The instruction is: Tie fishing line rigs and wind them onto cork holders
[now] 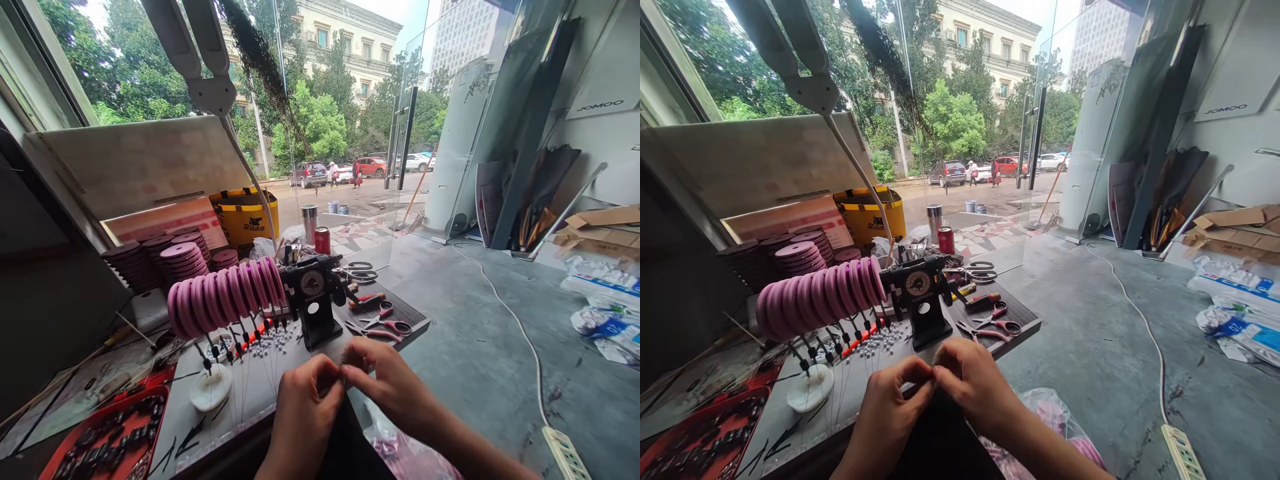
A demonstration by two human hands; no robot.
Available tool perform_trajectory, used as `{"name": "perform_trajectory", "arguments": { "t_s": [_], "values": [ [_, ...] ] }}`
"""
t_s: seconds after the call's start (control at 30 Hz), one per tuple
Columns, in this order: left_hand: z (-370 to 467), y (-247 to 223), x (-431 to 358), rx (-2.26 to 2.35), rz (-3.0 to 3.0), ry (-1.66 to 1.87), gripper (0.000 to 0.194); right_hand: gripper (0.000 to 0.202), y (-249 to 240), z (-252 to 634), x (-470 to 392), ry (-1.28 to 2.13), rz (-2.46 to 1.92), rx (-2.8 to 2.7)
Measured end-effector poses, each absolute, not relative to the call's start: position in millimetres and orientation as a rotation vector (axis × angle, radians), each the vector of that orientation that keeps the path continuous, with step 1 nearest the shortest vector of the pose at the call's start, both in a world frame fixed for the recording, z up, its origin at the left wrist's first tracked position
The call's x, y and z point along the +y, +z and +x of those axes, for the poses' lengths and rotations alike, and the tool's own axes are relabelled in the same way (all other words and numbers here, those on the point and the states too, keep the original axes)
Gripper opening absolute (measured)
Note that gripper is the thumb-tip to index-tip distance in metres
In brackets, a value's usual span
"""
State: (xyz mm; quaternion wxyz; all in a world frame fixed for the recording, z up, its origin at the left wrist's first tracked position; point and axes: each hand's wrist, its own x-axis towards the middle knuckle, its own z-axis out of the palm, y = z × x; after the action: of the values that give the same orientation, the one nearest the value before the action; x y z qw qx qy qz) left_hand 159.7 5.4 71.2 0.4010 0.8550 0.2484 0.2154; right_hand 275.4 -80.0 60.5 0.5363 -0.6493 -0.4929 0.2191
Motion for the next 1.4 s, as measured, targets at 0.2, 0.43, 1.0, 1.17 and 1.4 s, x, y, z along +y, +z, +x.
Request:
{"name": "perform_trajectory", "arguments": {
  "t_s": [0.2, 0.43, 1.0, 1.17, 1.4],
  "values": [
    [160, 68, 6, 0.619, 2.135, 0.580, 0.018, 0.023, 53, 286, -74, 0.876, -1.305, -1.144],
    [153, 69, 9, 0.420, 1.967, 0.512, 0.018, 0.032, 45, 283, -79, 1.047, -1.099, -1.057],
    [147, 51, 6, 0.440, 1.710, 0.748, 0.006, 0.035, 35, 250, -81, 0.896, -1.003, -0.836],
    [146, 56, 5, 0.451, 1.738, 0.658, 0.015, 0.035, 33, 253, -80, 0.849, -1.048, -0.883],
    [146, 60, 4, 0.538, 1.799, 0.693, 0.020, 0.018, 34, 248, -93, 0.345, -1.435, -1.094]
  ]
}}
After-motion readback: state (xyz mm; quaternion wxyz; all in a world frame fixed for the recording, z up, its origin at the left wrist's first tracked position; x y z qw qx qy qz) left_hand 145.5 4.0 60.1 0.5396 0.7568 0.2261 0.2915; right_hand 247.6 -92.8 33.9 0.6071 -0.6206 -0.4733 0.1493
